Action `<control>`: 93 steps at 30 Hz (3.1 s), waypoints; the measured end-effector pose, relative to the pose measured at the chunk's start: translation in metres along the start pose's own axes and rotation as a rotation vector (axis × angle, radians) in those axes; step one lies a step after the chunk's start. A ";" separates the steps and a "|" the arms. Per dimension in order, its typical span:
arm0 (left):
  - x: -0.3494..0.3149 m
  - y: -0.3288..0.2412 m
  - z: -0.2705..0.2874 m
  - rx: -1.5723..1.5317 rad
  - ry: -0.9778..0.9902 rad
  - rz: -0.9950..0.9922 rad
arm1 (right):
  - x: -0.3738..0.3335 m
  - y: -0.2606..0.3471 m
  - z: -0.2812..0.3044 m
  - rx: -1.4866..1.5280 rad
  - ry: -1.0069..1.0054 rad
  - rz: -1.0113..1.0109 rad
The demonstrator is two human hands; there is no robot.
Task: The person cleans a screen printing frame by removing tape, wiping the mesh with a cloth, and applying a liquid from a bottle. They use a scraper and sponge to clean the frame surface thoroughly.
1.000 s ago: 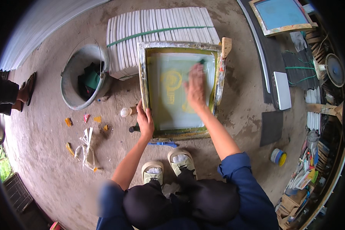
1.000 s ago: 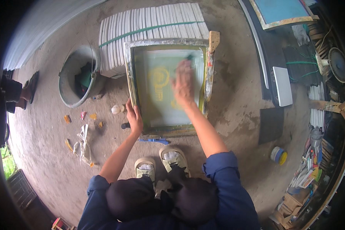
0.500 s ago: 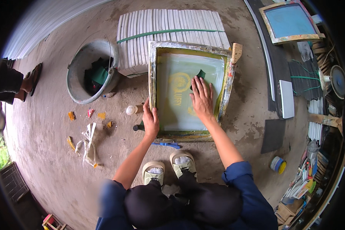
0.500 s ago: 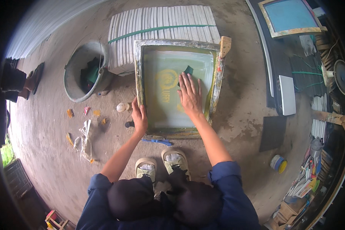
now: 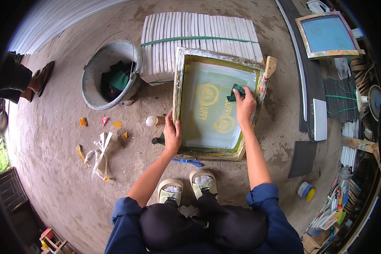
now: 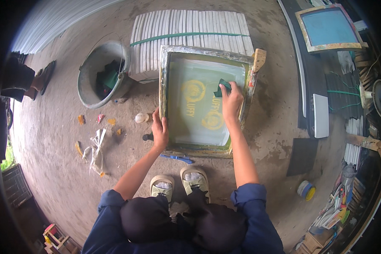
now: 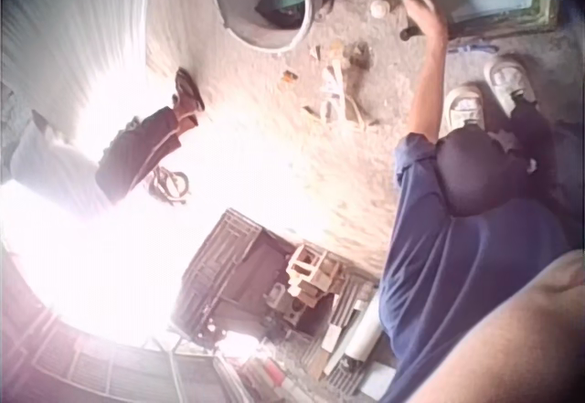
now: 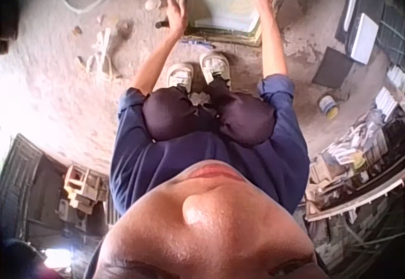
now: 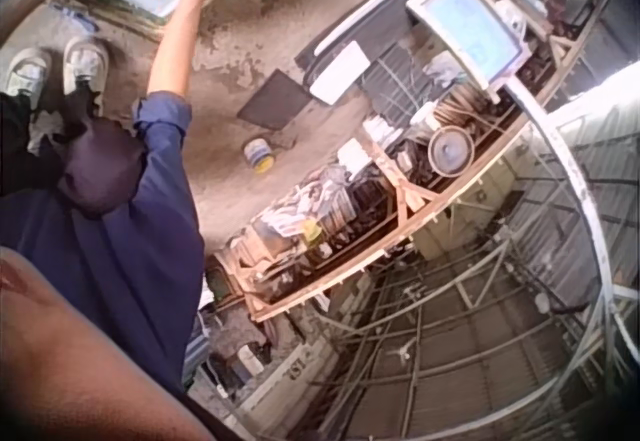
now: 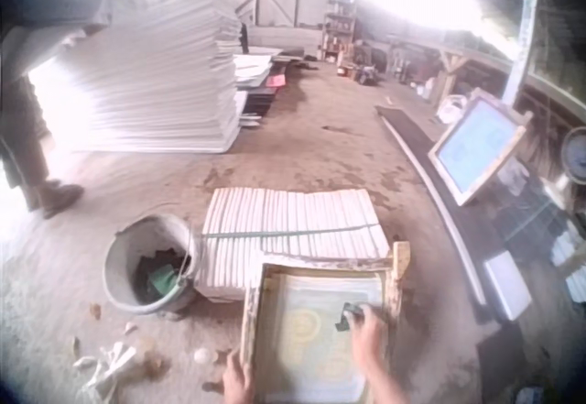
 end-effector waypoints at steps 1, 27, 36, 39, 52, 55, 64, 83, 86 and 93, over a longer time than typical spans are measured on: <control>0.000 -0.001 -0.001 -0.005 0.010 0.010 | 0.002 0.002 0.002 -0.116 -0.080 0.141; 0.000 0.002 0.004 -0.040 -0.029 -0.015 | -0.057 -0.014 -0.039 -0.530 0.268 0.331; 0.001 0.003 0.003 -0.026 -0.002 0.027 | -0.085 0.005 -0.065 -0.432 0.424 0.632; 0.000 0.002 0.001 -0.043 0.008 0.028 | -0.026 0.010 -0.049 -0.425 0.066 0.360; -0.002 0.002 0.001 -0.035 -0.021 -0.039 | -0.045 0.041 -0.088 -0.315 0.347 0.634; 0.002 0.007 0.004 -0.073 -0.022 -0.016 | -0.132 0.019 -0.076 -0.243 0.790 0.741; 0.000 0.008 -0.001 0.044 -0.057 -0.098 | -0.063 0.046 -0.085 -0.203 0.324 0.679; -0.002 0.002 0.000 0.131 -0.108 -0.175 | -0.140 -0.024 -0.043 -0.328 0.571 0.509; 0.000 0.003 -0.004 0.147 -0.103 -0.174 | -0.055 -0.009 -0.045 -0.386 0.131 0.287; 0.002 0.008 -0.003 0.118 -0.115 -0.193 | -0.138 0.004 -0.063 -0.339 0.783 0.543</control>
Point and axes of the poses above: each hand's wrist, its own x-axis towards the middle knuckle, its own z-axis out of the back of the hand, y = z × x, the point moved 2 cm from there along x, towards the middle knuckle, and after that the axes turned 3 degrees about x, right-handed, at the moved point
